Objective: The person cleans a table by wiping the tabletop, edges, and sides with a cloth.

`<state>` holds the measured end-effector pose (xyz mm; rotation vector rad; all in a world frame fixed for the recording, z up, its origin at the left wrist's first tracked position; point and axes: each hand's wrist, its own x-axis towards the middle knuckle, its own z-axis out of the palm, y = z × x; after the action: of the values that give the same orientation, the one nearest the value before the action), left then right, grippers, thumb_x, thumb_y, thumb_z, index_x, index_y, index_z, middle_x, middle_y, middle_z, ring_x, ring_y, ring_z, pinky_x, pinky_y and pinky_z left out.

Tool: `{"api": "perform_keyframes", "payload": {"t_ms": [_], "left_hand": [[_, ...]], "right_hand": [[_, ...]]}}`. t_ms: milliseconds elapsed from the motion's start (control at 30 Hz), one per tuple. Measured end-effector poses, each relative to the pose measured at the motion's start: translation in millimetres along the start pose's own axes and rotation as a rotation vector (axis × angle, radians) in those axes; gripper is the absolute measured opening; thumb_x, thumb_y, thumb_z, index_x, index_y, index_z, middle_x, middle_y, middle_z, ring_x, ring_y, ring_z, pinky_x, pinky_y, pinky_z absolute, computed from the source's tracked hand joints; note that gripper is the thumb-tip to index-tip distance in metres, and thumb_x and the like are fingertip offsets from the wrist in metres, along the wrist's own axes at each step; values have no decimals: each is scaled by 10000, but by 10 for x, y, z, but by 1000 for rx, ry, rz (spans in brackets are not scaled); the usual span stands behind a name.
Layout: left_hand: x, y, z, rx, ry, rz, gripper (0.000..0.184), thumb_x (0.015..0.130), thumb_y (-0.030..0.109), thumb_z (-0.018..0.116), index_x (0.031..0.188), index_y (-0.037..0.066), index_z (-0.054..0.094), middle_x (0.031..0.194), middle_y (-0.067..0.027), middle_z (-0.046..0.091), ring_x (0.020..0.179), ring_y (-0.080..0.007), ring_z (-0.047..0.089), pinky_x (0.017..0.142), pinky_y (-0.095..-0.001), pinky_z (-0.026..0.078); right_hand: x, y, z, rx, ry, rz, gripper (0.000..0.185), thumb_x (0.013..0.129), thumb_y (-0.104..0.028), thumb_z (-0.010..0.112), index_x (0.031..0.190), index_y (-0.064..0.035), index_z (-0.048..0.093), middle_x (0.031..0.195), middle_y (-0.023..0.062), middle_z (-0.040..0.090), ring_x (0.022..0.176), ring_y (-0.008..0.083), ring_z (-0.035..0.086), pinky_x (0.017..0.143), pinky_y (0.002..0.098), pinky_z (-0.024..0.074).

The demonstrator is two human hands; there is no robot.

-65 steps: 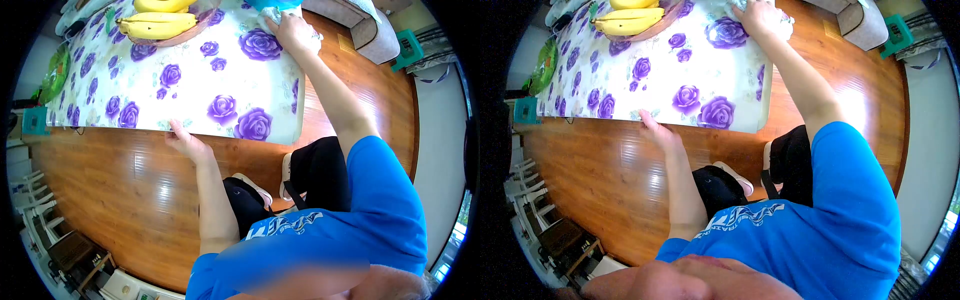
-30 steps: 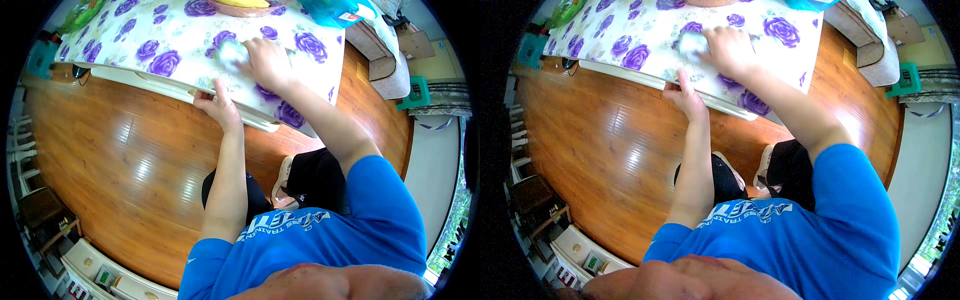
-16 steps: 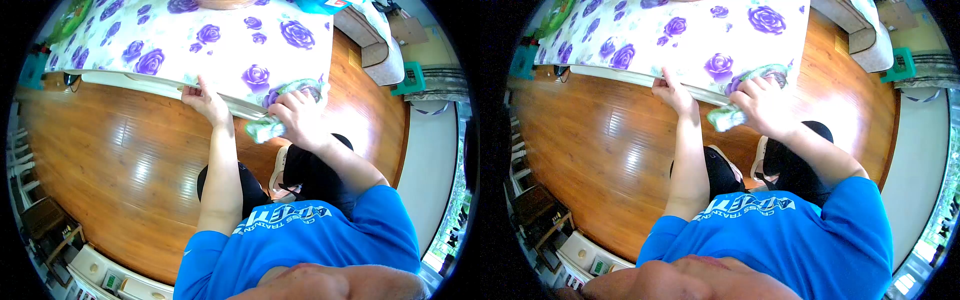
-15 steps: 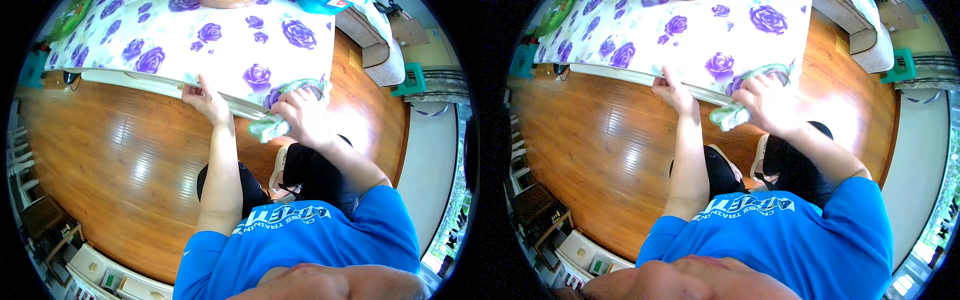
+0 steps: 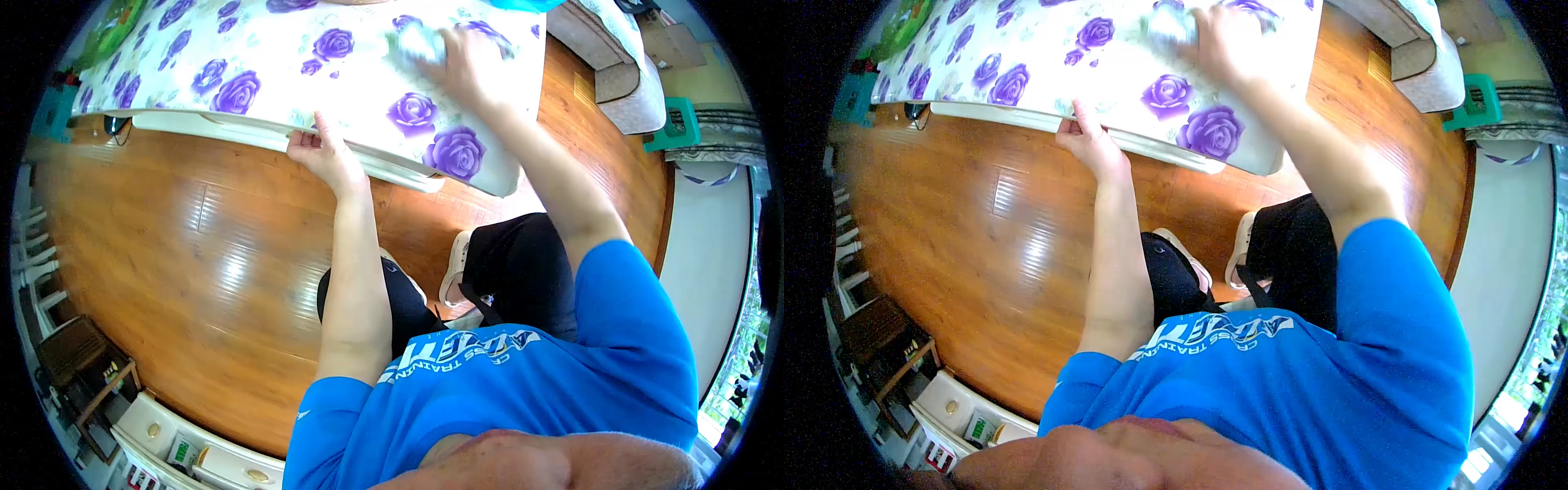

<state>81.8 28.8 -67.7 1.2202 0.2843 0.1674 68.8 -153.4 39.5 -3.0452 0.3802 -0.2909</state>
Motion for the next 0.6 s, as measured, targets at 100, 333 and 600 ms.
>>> {"api": "perform_keyframes", "payload": {"t_ms": [100, 333, 600], "left_hand": [[-11, -12, 20, -12, 23, -1, 647, 880, 403, 647, 1148, -53, 274, 1083, -142, 407, 970, -175, 476, 777, -292, 461], [-30, 46, 34, -108, 33, -34, 556, 885, 291, 654, 1150, -47, 300, 1108, -161, 414, 1030, -184, 456, 882, -309, 441], [15, 14, -27, -72, -46, -2, 574, 895, 335, 642, 1143, -69, 318, 1121, -181, 438, 1014, -187, 484, 844, -291, 459]], "right_hand": [[-913, 11, -109, 10, 39, -201, 513, 711, -376, 777, 1084, -83, 580, 1078, 148, 567, 1077, 320, 534, 923, 477, 410], [-934, 348, -61, 88, 21, -298, 439, 697, -235, 769, 1082, -111, 596, 1016, 111, 613, 1002, 297, 586, 871, 422, 465], [437, 694, -50, -37, 87, 176, 383, 846, -359, 592, 1064, -43, 592, 864, 203, 655, 820, 378, 641, 738, 491, 504]]}}
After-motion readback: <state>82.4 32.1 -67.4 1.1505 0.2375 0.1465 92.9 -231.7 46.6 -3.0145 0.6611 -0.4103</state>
